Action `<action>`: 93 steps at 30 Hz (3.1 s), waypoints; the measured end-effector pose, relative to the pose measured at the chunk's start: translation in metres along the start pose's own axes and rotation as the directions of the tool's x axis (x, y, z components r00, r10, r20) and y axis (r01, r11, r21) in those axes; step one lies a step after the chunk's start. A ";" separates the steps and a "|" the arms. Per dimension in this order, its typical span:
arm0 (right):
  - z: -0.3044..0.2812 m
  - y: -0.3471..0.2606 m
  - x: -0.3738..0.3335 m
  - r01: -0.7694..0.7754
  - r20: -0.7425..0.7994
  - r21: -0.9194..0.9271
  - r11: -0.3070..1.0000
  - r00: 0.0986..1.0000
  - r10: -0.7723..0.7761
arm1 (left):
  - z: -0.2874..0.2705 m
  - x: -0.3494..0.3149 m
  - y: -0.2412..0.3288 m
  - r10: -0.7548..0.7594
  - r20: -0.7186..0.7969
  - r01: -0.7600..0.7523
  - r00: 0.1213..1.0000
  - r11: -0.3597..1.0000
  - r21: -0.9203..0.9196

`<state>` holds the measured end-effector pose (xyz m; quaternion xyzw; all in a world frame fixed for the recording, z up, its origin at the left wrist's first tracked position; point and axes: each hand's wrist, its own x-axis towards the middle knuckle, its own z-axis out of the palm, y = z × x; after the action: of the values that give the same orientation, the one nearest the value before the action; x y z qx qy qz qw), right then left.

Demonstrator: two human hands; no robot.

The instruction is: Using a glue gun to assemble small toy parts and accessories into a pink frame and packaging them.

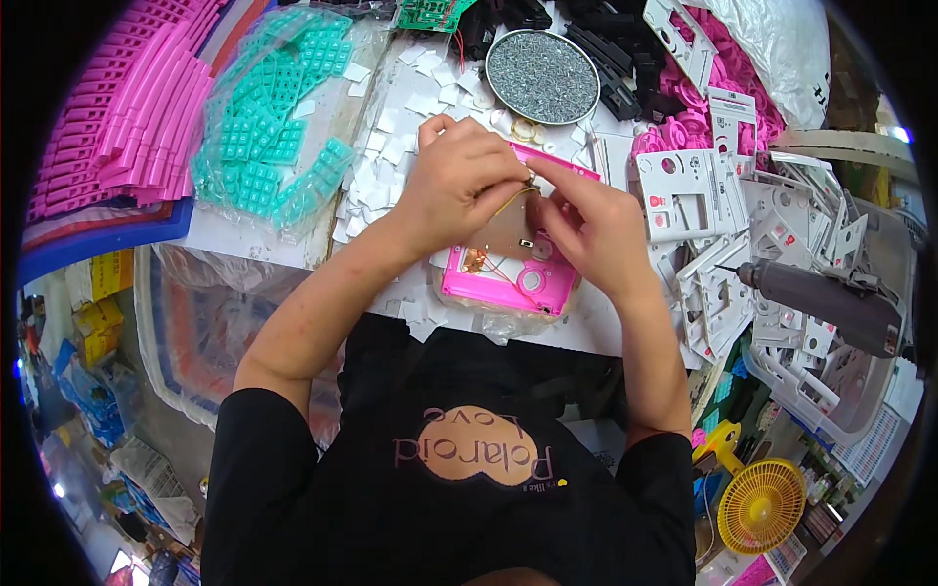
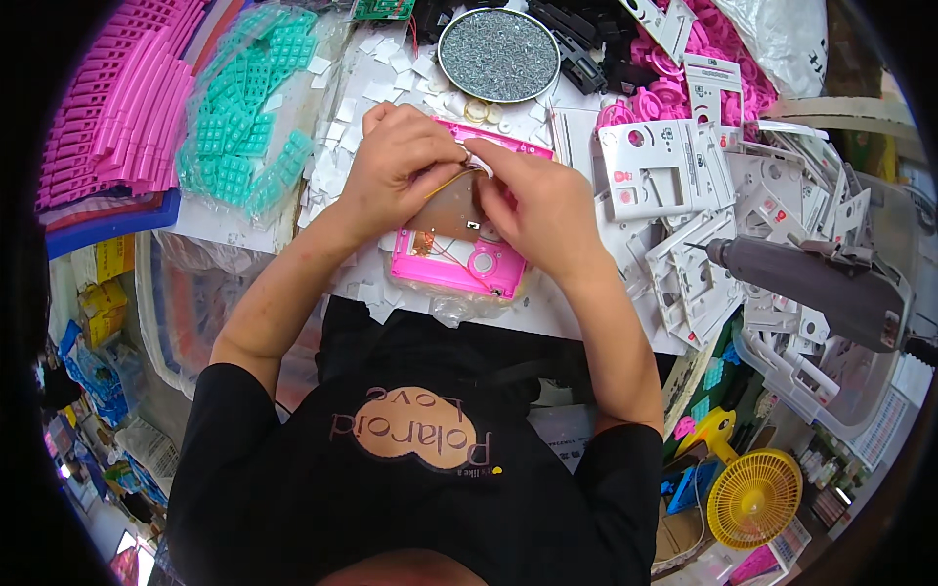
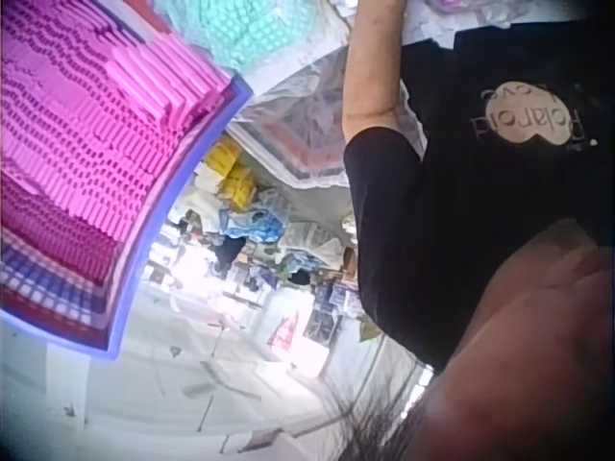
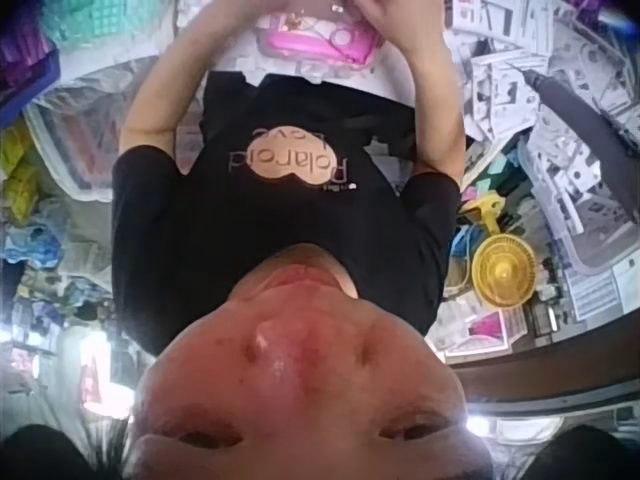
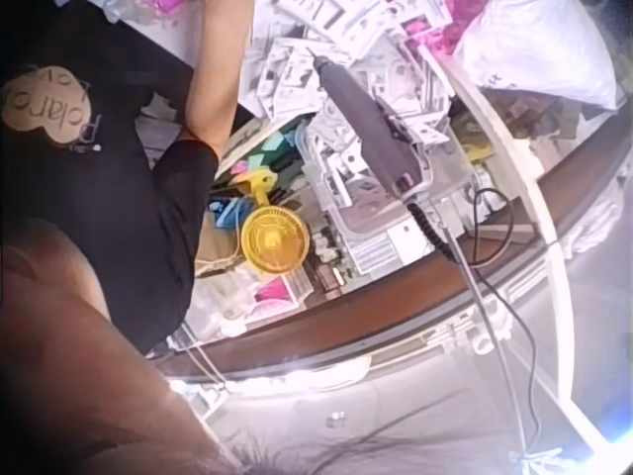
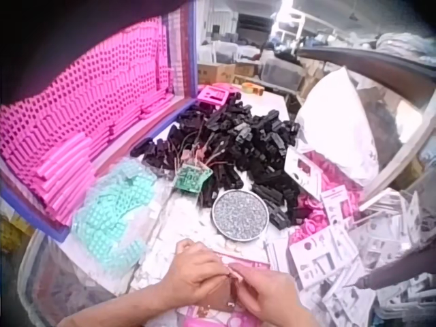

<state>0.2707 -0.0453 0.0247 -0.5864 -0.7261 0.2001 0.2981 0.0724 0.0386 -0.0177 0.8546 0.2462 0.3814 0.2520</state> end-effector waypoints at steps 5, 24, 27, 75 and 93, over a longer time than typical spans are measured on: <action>-0.027 0.013 0.023 -0.129 0.021 0.022 0.991 0.991 0.129 | -0.004 0.001 0.003 0.042 0.025 -0.043 0.999 0.999 0.029; -0.011 0.055 0.061 -0.138 -0.506 -0.200 0.970 0.862 0.018 | -0.020 0.002 -0.006 0.095 0.302 -0.049 0.949 0.987 -0.156; 0.000 0.006 0.021 -0.110 -0.378 0.440 0.891 0.878 0.295 | -0.011 -0.011 0.000 -0.041 0.078 0.057 0.996 0.974 -0.221; -0.017 -0.001 -0.021 0.049 0.035 -0.048 0.998 0.998 -0.048 | -0.038 0.042 -0.013 -0.132 0.576 0.342 0.807 0.899 -0.273; -0.006 -0.007 -0.028 -0.203 -0.174 0.157 0.967 0.958 0.229 | -0.045 0.011 0.010 -0.528 0.257 0.559 0.809 0.827 -0.062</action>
<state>0.2738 -0.0741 0.0283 -0.6570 -0.6101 0.2240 0.3820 0.0463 0.0483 0.0204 0.7673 0.4236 0.2078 0.4342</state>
